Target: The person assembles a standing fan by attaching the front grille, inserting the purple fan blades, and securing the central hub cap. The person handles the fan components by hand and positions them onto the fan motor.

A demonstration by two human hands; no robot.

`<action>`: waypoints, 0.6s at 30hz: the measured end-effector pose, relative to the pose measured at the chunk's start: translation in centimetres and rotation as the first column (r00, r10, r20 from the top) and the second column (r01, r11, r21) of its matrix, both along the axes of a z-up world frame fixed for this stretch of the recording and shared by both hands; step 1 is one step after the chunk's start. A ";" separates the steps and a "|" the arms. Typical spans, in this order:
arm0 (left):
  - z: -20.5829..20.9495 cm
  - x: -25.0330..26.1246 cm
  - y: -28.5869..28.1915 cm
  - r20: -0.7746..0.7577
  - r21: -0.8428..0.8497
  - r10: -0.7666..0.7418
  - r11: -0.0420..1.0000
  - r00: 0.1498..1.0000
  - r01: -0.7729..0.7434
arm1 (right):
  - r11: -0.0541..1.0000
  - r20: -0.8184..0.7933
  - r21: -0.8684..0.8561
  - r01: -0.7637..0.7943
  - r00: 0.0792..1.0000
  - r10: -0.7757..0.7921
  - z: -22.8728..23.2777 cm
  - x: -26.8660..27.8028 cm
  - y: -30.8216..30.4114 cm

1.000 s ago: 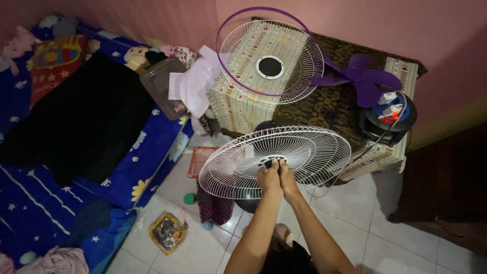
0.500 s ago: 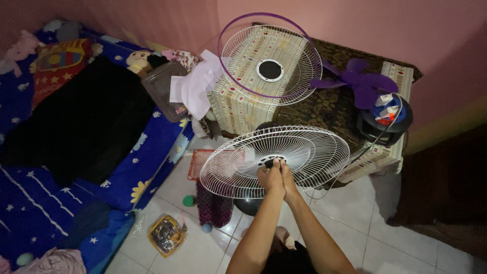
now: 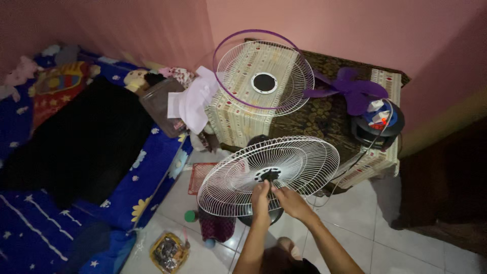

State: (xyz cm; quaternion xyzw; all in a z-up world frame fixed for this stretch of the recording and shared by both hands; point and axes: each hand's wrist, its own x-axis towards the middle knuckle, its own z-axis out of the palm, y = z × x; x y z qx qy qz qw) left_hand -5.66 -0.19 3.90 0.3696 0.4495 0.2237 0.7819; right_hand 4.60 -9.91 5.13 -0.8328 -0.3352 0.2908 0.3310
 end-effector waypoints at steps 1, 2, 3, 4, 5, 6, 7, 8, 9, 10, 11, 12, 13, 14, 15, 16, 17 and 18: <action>0.1 -0.2 0.2 0.022 -0.013 0.014 1.000 1.000 -0.014 | 0.997 -0.022 -0.041 -0.061 0.998 0.060 3.1 -0.3 -0.8; 0.0 -0.4 0.3 0.043 -0.027 0.029 0.999 0.999 -0.027 | 0.989 -0.046 -0.080 -0.123 0.992 0.120 6.4 -0.3 -1.2; -0.2 -0.5 0.1 0.063 -0.043 0.043 0.998 0.997 -0.040 | 0.976 -0.073 -0.118 -0.186 0.981 0.178 9.6 -0.4 -1.6; -0.5 -0.5 -0.4 0.092 0.029 0.057 0.998 0.994 -0.060 | 0.971 -0.065 -0.068 -0.229 0.972 0.224 12.7 -0.6 -1.8; -0.5 -0.7 -0.6 0.121 0.104 0.071 0.991 0.990 -0.084 | 0.962 -0.052 -0.015 -0.272 0.961 0.271 15.5 -0.7 -1.7; 0.0 -0.6 -0.9 0.151 0.177 0.083 0.978 0.985 -0.110 | 0.949 -0.037 0.038 -0.314 0.948 0.315 18.1 -0.8 -1.7; 0.9 -0.4 -1.1 0.131 0.237 0.077 0.966 0.988 -0.107 | 0.946 -0.029 0.056 -0.318 0.947 0.320 20.3 -0.8 -1.7; 2.4 -0.5 -1.4 0.112 0.296 0.071 0.950 0.991 -0.102 | 0.944 -0.020 0.074 -0.322 0.946 0.324 22.3 -0.8 -1.7; 4.3 -0.6 -1.7 0.092 0.355 0.067 0.930 0.994 -0.095 | 0.941 -0.011 0.094 -0.326 0.944 0.329 24.1 -0.7 -1.7; 6.7 -0.8 -1.9 0.028 0.527 0.062 0.847 0.998 -0.068 | 0.928 0.013 0.126 -0.350 0.936 0.351 25.7 -0.5 -1.8; 9.2 -1.3 -2.0 -0.036 0.678 0.070 0.735 0.997 -0.027 | 0.914 0.037 0.157 -0.374 0.927 0.373 27.0 -0.3 -2.0; 11.9 -1.7 -2.1 -0.098 0.802 0.091 0.597 0.991 0.024 | 0.898 0.061 0.187 -0.398 0.917 0.394 28.2 -0.1 -2.2; 14.6 -2.1 -2.2 -0.103 0.819 0.037 0.571 0.994 0.063 | 0.872 0.090 0.225 -0.435 0.900 0.426 29.2 0.2 -2.3; 17.3 -2.5 -2.3 -0.110 0.835 -0.016 0.541 0.994 0.101 | 0.842 0.120 0.260 -0.472 0.882 0.457 30.1 0.6 -2.3; 19.8 -2.9 -2.6 -0.120 0.849 -0.068 0.510 0.990 0.138 | 0.810 0.148 0.293 -0.508 0.861 0.486 30.8 0.8 -2.5; 22.3 -3.1 -2.9 -0.080 0.840 -0.116 0.526 0.990 0.129 | 0.803 0.108 0.306 -0.512 0.856 0.505 31.6 1.2 -2.7; 24.5 -3.3 -3.2 -0.039 0.831 -0.163 0.543 0.986 0.122 | 0.796 0.068 0.318 -0.515 0.850 0.523 32.2 1.6 -3.0; 26.6 -3.3 -3.5 0.003 0.821 -0.209 0.559 0.978 0.117 | 0.789 0.028 0.331 -0.518 0.841 0.540 32.9 2.1 -3.3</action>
